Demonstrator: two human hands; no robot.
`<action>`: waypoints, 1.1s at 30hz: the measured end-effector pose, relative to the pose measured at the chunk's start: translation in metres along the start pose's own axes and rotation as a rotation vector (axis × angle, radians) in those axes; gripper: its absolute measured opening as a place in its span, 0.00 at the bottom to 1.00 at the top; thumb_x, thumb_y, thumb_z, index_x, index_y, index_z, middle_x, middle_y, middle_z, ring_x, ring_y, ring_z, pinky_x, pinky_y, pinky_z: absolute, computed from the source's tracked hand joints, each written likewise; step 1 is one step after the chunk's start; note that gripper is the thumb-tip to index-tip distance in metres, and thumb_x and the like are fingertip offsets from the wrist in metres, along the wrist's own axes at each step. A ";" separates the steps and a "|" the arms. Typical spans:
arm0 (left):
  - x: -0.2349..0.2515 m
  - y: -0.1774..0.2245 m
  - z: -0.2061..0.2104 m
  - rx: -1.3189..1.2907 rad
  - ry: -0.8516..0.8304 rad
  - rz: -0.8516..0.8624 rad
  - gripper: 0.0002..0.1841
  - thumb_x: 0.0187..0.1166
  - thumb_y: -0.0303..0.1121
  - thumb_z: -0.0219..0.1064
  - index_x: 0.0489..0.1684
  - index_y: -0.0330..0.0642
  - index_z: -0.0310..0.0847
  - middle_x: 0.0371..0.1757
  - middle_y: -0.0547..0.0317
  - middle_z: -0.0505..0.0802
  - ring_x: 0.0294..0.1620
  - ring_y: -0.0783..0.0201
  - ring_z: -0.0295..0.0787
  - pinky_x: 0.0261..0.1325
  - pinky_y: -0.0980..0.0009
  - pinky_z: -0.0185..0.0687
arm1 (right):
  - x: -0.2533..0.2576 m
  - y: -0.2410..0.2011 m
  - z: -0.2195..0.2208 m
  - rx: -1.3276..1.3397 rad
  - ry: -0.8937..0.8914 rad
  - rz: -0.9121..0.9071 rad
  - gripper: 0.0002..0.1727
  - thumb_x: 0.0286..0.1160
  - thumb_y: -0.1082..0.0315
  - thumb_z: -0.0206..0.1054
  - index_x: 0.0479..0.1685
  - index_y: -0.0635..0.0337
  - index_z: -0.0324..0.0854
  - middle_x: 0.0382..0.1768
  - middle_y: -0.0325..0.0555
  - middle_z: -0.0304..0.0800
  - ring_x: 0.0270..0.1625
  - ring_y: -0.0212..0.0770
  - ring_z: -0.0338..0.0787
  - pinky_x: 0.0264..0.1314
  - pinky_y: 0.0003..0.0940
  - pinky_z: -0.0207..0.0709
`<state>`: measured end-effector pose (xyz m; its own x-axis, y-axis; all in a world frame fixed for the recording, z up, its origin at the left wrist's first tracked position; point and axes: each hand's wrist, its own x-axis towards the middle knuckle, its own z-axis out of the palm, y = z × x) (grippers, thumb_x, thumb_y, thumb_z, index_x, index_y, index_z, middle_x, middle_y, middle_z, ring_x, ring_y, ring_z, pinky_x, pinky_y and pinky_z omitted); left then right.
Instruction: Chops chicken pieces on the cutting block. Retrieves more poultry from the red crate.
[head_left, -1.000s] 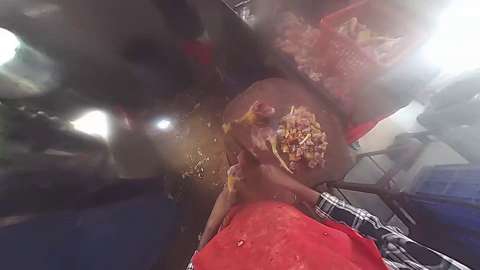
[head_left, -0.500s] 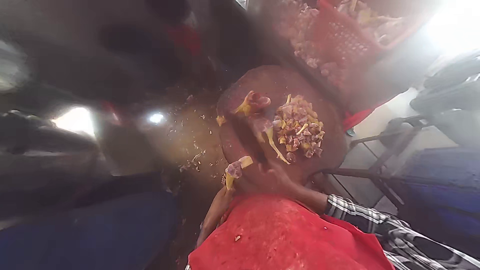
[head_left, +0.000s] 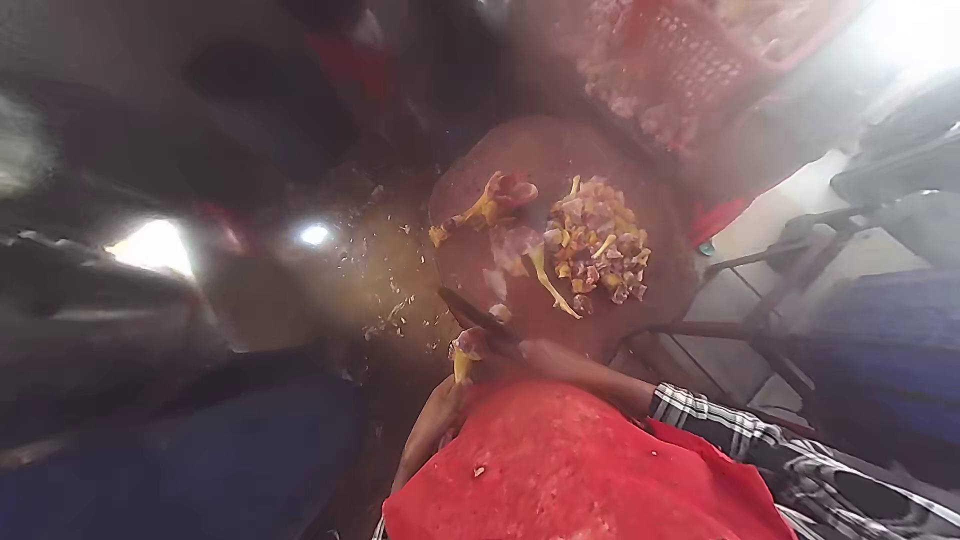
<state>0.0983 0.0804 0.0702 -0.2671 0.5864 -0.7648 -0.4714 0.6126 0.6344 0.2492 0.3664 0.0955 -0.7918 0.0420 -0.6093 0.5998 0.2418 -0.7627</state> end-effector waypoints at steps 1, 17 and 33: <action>-0.001 0.007 -0.003 0.013 0.001 0.005 0.17 0.92 0.48 0.55 0.59 0.46 0.80 0.21 0.65 0.75 0.16 0.71 0.66 0.20 0.73 0.66 | 0.003 0.013 -0.003 0.028 -0.029 0.099 0.41 0.89 0.32 0.32 0.55 0.56 0.83 0.39 0.48 0.87 0.37 0.43 0.88 0.42 0.48 0.83; 0.085 0.053 0.054 -0.339 0.048 0.076 0.20 0.96 0.46 0.43 0.69 0.43 0.72 0.27 0.59 0.81 0.20 0.64 0.78 0.26 0.67 0.81 | -0.001 -0.041 -0.009 0.182 0.509 -0.408 0.48 0.79 0.22 0.42 0.55 0.64 0.82 0.27 0.38 0.81 0.28 0.31 0.80 0.35 0.33 0.81; 0.027 -0.007 0.004 0.588 -0.004 0.052 0.29 0.88 0.64 0.47 0.58 0.49 0.82 0.44 0.50 0.91 0.46 0.52 0.90 0.54 0.42 0.85 | 0.023 -0.031 -0.016 -0.062 0.261 -0.165 0.44 0.84 0.27 0.35 0.61 0.57 0.81 0.33 0.45 0.83 0.31 0.40 0.83 0.37 0.43 0.84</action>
<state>0.0978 0.0944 0.0454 -0.2741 0.6249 -0.7310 0.0875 0.7732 0.6281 0.2108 0.3753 0.1086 -0.8854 0.2430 -0.3962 0.4590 0.3240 -0.8272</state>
